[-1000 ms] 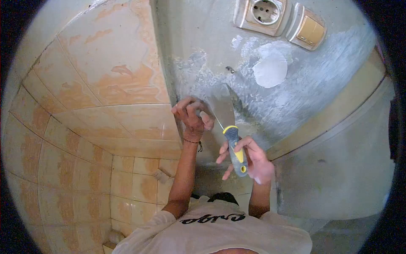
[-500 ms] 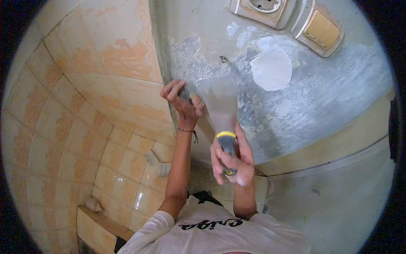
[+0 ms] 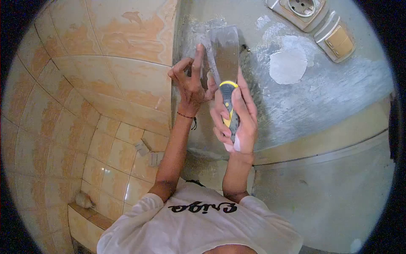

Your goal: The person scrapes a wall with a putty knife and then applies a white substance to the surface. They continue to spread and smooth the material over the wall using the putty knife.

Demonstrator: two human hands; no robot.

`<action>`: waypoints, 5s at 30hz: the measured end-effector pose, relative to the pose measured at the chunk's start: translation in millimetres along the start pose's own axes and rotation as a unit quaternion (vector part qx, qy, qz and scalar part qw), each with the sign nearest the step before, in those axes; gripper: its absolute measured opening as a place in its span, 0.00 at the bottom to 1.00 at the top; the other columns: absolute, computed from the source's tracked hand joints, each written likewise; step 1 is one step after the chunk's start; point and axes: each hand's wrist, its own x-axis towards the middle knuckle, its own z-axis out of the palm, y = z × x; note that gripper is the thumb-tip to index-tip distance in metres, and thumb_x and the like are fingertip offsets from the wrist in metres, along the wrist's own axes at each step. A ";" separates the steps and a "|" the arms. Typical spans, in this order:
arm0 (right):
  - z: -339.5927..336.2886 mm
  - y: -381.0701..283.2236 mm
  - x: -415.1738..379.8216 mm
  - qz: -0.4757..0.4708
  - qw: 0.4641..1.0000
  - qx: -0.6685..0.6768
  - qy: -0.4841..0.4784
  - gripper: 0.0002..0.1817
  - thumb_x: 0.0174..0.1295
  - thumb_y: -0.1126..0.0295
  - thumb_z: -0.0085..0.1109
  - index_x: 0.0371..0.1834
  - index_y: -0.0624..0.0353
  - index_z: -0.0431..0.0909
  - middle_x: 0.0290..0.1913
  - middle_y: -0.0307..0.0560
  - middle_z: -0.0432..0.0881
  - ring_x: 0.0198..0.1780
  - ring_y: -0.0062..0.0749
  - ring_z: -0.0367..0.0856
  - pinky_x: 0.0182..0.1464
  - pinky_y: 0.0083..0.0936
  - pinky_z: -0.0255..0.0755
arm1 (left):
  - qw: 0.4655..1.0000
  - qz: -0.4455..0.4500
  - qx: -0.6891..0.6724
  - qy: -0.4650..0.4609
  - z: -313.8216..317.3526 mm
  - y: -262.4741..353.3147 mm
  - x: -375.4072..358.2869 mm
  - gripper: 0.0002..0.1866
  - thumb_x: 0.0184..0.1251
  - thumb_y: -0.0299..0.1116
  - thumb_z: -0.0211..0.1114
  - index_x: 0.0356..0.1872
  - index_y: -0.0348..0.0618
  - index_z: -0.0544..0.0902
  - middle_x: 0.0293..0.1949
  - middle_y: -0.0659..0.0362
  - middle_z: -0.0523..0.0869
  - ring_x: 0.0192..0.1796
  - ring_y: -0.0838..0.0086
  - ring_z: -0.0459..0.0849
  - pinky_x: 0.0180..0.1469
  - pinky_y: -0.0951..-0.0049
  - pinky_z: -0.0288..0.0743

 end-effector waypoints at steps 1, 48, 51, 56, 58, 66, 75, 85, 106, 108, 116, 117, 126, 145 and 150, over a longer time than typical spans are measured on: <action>1.0 0.3 3.0 -0.008 1.000 -0.002 -0.003 0.29 0.78 0.63 0.38 0.80 0.48 0.46 0.26 0.40 0.61 0.12 0.15 0.56 0.07 0.10 0.51 | 1.000 0.000 -0.004 0.002 0.2 -0.9 0.0 0.40 0.53 0.47 0.60 0.70 0.42 0.71 0.43 0.55 0.72 0.49 0.66 0.67 0.55 0.62 0.56; 20.6 14.6 0.7 -0.029 0.994 0.092 0.041 0.28 0.77 0.63 0.43 0.79 0.45 0.51 0.24 0.38 0.62 0.13 0.16 0.58 0.08 0.11 0.48 | 0.985 -0.078 -0.097 -0.118 0.6 -11.0 -10.7 0.39 0.52 0.40 0.67 0.71 0.44 0.71 0.43 0.57 0.72 0.50 0.67 0.67 0.55 0.64 0.55; 24.6 19.5 1.3 -0.041 0.995 0.076 0.044 0.29 0.77 0.62 0.42 0.79 0.45 0.51 0.24 0.38 0.62 0.13 0.16 0.58 0.08 0.11 0.48 | 0.999 0.030 0.009 0.007 3.5 -6.1 -2.9 0.40 0.51 0.40 0.68 0.71 0.44 0.71 0.42 0.58 0.72 0.50 0.67 0.67 0.55 0.65 0.55; 15.7 19.6 7.5 -0.048 0.995 0.082 0.027 0.29 0.77 0.61 0.42 0.79 0.45 0.50 0.24 0.38 0.62 0.13 0.16 0.58 0.08 0.11 0.48 | 0.999 0.036 0.016 0.009 4.8 -8.2 -1.7 0.40 0.52 0.40 0.68 0.71 0.45 0.71 0.42 0.59 0.72 0.50 0.68 0.67 0.55 0.65 0.55; 16.1 23.1 9.4 -0.049 0.993 0.104 0.015 0.29 0.77 0.61 0.42 0.79 0.45 0.50 0.25 0.39 0.62 0.13 0.16 0.57 0.08 0.11 0.48 | 0.998 0.044 0.033 0.015 7.6 -12.2 -6.8 0.39 0.53 0.40 0.68 0.70 0.45 0.71 0.42 0.59 0.72 0.50 0.68 0.67 0.55 0.65 0.55; 24.6 25.0 5.2 -0.055 0.994 0.073 0.055 0.29 0.77 0.61 0.43 0.79 0.46 0.51 0.25 0.38 0.62 0.13 0.15 0.57 0.08 0.11 0.48 | 0.999 0.024 0.030 -0.006 1.4 -5.7 -4.1 0.36 0.57 0.42 0.66 0.70 0.46 0.72 0.43 0.60 0.73 0.50 0.69 0.67 0.55 0.67 0.55; 16.4 21.6 4.0 -0.032 0.997 0.069 0.033 0.28 0.79 0.61 0.37 0.80 0.42 0.46 0.27 0.39 0.62 0.13 0.15 0.55 0.07 0.09 0.50 | 0.998 0.000 -0.041 -0.047 -9.7 0.6 1.9 0.35 0.57 0.39 0.66 0.69 0.45 0.73 0.42 0.60 0.72 0.49 0.69 0.67 0.54 0.67 0.55; 14.8 23.7 3.4 -0.045 0.996 0.074 0.016 0.29 0.78 0.61 0.40 0.79 0.50 0.47 0.25 0.38 0.62 0.13 0.14 0.55 0.06 0.11 0.51 | 1.000 0.004 0.005 -0.009 2.2 -3.0 -4.9 0.33 0.58 0.38 0.66 0.68 0.46 0.75 0.40 0.60 0.71 0.47 0.70 0.67 0.52 0.67 0.56; 12.4 30.9 8.3 -0.040 0.996 0.077 0.033 0.31 0.77 0.60 0.41 0.80 0.46 0.46 0.25 0.39 0.61 0.13 0.14 0.56 0.07 0.10 0.50 | 0.999 0.000 -0.021 0.025 6.8 -5.4 -5.3 0.33 0.53 0.23 0.65 0.66 0.43 0.77 0.37 0.63 0.71 0.45 0.74 0.68 0.51 0.70 0.54; 11.6 31.4 6.7 -0.042 0.996 0.076 0.032 0.31 0.77 0.60 0.41 0.80 0.47 0.46 0.25 0.39 0.61 0.13 0.14 0.55 0.07 0.10 0.50 | 0.994 -0.011 0.082 -0.075 -1.7 -2.2 -5.5 0.32 0.54 0.22 0.64 0.66 0.42 0.77 0.37 0.63 0.71 0.46 0.74 0.68 0.51 0.69 0.54; 18.3 29.0 4.7 -0.023 0.995 0.069 0.070 0.31 0.77 0.59 0.41 0.80 0.52 0.45 0.25 0.39 0.61 0.13 0.14 0.55 0.07 0.10 0.51 | 0.997 0.012 0.054 -0.052 -2.9 -4.2 -11.0 0.33 0.53 0.22 0.65 0.66 0.41 0.76 0.37 0.63 0.71 0.45 0.73 0.69 0.51 0.69 0.53; 18.1 29.0 6.7 -0.023 0.995 0.065 0.066 0.31 0.77 0.59 0.41 0.80 0.52 0.45 0.25 0.39 0.61 0.13 0.14 0.55 0.07 0.10 0.51 | 0.998 0.013 0.051 -0.042 0.0 -4.4 -10.4 0.33 0.52 0.22 0.65 0.66 0.41 0.76 0.37 0.63 0.71 0.45 0.73 0.69 0.51 0.68 0.53; 18.2 29.0 5.9 -0.028 0.995 0.056 0.073 0.30 0.78 0.60 0.40 0.80 0.47 0.46 0.25 0.38 0.62 0.13 0.14 0.55 0.08 0.10 0.50 | 0.999 -0.014 -0.027 -0.019 -1.0 -1.4 -5.7 0.36 0.49 0.21 0.68 0.66 0.41 0.76 0.37 0.63 0.71 0.44 0.73 0.69 0.50 0.67 0.52; 22.8 29.2 3.4 -0.036 0.994 0.062 0.079 0.31 0.78 0.60 0.41 0.80 0.47 0.44 0.25 0.38 0.61 0.14 0.14 0.56 0.08 0.10 0.50 | 0.998 0.055 0.012 0.037 12.0 -12.9 -8.1 0.37 0.48 0.21 0.69 0.66 0.42 0.76 0.38 0.62 0.71 0.45 0.73 0.70 0.50 0.68 0.53; 20.7 36.5 7.1 -0.062 0.994 0.069 0.057 0.31 0.78 0.61 0.40 0.80 0.47 0.43 0.25 0.39 0.61 0.13 0.14 0.55 0.07 0.10 0.50 | 1.000 0.016 0.005 -0.006 -0.8 -1.5 -3.1 0.34 0.52 0.21 0.66 0.66 0.42 0.77 0.38 0.63 0.71 0.46 0.74 0.69 0.50 0.69 0.53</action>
